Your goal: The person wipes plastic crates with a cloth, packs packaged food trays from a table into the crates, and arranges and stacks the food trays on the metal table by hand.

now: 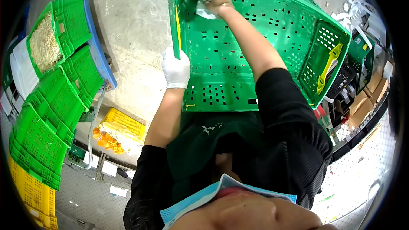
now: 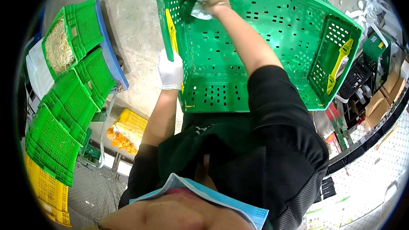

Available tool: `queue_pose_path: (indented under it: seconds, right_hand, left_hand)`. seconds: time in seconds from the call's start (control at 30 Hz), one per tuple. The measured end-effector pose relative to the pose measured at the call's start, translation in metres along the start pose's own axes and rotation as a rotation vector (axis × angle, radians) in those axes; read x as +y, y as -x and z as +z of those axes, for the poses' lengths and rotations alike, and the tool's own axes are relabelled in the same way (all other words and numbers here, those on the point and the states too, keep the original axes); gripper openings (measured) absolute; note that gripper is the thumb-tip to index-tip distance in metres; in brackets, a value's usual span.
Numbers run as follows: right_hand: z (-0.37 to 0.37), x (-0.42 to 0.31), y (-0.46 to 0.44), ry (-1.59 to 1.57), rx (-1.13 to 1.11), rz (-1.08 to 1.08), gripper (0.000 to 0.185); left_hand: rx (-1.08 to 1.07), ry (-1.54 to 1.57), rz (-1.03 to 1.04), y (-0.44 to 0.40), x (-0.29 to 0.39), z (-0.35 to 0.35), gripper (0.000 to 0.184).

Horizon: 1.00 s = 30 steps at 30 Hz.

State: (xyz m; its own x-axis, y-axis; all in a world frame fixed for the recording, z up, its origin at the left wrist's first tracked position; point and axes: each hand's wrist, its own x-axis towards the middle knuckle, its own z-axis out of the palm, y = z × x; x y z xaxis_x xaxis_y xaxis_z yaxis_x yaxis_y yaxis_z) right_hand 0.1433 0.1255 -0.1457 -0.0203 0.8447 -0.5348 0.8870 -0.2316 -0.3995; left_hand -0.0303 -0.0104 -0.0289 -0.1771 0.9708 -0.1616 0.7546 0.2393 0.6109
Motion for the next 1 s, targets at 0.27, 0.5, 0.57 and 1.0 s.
queue_pose_path:
  seconds: [0.27, 0.5, 0.57, 1.0]
  right_hand:
    - [0.014, 0.029, -0.016, 0.223, -0.208, -0.117, 0.048]
    - [0.046, 0.086, 0.083, 0.146, -0.257, -0.166, 0.032]
    - [0.047, 0.091, 0.104, 0.147, -0.319, -0.086, 0.033]
    - [-0.205, 0.124, 0.193, -0.089, 0.327, 0.192, 0.033]
  left_hand:
    - [0.004, 0.031, -0.039, 0.0, -0.001, 0.001, 0.007]
    - [-0.013, 0.087, -0.055, 0.001, -0.002, 0.002, 0.018]
    - [-0.069, 0.083, -0.1, 0.002, 0.0, -0.002, 0.02]
    - [-0.069, -0.004, -0.193, 0.0, -0.004, 0.002, 0.018]
